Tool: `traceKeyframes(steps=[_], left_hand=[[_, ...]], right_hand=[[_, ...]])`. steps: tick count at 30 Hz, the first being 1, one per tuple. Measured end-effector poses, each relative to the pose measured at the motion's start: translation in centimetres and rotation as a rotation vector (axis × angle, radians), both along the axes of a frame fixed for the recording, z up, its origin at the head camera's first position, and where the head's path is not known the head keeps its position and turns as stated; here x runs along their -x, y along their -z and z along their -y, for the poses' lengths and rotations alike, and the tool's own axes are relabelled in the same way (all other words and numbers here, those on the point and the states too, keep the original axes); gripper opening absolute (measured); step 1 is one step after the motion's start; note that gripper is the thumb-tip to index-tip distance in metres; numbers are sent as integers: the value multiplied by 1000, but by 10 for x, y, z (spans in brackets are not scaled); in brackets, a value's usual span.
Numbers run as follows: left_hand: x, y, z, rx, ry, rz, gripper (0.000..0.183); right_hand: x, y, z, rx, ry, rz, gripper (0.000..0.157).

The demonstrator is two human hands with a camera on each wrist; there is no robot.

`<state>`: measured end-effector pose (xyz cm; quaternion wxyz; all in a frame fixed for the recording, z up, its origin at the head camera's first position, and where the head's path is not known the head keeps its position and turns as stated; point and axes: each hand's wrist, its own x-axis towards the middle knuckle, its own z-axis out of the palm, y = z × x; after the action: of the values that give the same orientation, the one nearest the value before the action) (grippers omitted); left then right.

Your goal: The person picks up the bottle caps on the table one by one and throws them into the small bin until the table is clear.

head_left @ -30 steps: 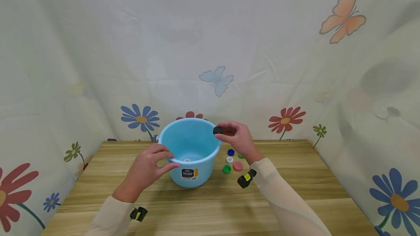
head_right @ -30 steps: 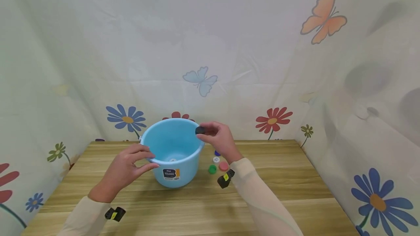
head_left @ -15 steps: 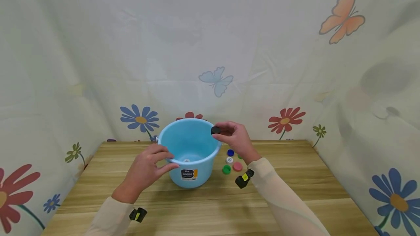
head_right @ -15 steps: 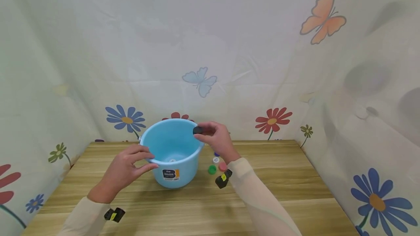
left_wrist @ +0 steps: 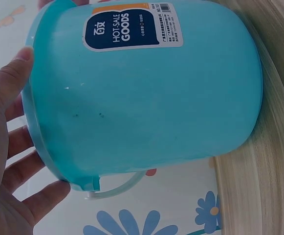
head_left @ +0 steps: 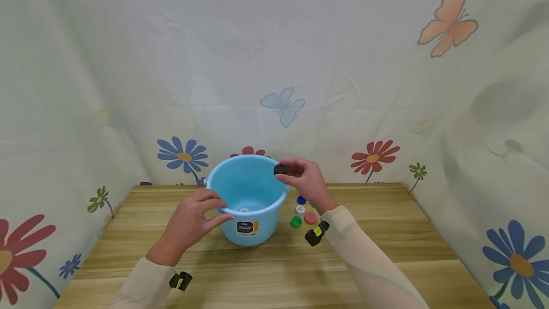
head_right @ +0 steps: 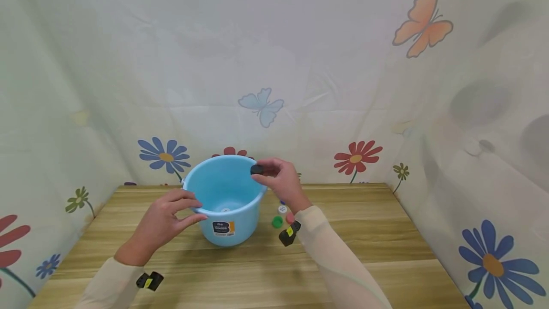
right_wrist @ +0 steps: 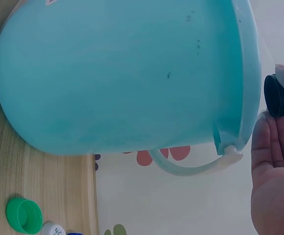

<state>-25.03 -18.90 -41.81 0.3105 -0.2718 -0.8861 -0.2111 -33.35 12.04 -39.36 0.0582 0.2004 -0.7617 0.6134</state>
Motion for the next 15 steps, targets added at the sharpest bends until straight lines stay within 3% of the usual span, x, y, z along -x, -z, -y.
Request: traceKeyframes(steps=[15], left_hand=[[0,-1,0,0,6,-9,34]], right_hand=[[1,1,4,2,-9,-13,38]])
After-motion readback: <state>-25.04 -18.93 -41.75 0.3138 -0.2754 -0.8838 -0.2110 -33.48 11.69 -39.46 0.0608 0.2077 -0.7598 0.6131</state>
